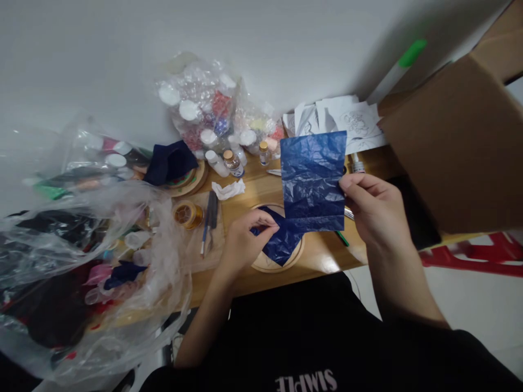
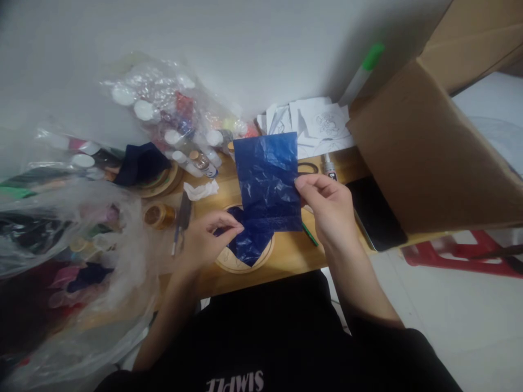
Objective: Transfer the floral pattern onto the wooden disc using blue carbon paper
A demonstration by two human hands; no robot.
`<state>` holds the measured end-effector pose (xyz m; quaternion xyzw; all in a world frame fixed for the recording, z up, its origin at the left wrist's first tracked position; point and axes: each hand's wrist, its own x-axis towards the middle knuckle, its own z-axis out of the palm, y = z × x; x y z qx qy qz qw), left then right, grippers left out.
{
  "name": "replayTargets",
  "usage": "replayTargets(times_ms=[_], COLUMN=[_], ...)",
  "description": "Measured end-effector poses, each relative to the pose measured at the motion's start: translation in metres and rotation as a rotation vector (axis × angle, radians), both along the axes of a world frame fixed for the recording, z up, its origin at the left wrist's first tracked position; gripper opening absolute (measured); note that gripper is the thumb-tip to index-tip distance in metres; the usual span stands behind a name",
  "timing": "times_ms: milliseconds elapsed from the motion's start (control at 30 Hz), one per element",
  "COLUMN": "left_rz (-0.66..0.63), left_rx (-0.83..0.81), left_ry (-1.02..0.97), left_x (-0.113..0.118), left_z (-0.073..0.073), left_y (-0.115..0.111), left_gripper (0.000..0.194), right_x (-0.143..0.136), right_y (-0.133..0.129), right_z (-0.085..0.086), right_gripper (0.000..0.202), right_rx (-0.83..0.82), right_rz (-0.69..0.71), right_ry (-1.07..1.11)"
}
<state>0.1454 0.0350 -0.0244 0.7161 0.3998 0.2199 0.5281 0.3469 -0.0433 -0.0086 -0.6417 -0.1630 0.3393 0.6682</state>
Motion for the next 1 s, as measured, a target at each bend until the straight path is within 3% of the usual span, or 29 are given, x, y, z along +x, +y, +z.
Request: replayTargets(times_ms=[333,533,700,800,867,933,1000], left_rz=[0.076,0.135,0.213,0.242,0.289,0.321,0.335], left_rx=[-0.419,-0.423,-0.491,-0.584,-0.692,-0.788,-0.835], left_ry=[-0.221,-0.249,-0.340,-0.348,-0.328,-0.301,-0.286], left_x=[0.000,0.001,0.010,0.027,0.043,0.057,0.070], left_z=[0.004,0.003,-0.003,-0.003,0.001,0.006,0.010], left_y=[0.001,0.004,0.004,0.002,0.000,-0.001,-0.001], left_gripper=[0.016,0.028,0.057,0.052,0.045,0.041,0.038], right_x=[0.000,0.000,-0.006,-0.008,-0.001,0.021,0.058], right_y=[0.001,0.001,0.005,0.004,-0.008,-0.034,-0.067], right_z=[-0.001,0.000,-0.010,-0.011,0.003,0.030,0.065], right_gripper=[0.008,0.015,0.026,0.029,0.029,0.028,0.029], right_rx=[-0.002,-0.041,-0.060,-0.030,-0.028,-0.062,-0.132], right_rz=[0.005,0.044,0.184,0.293,0.392,0.467,0.359], right_ry=[0.020,0.022,0.043,0.003,-0.095,-0.348,-0.689])
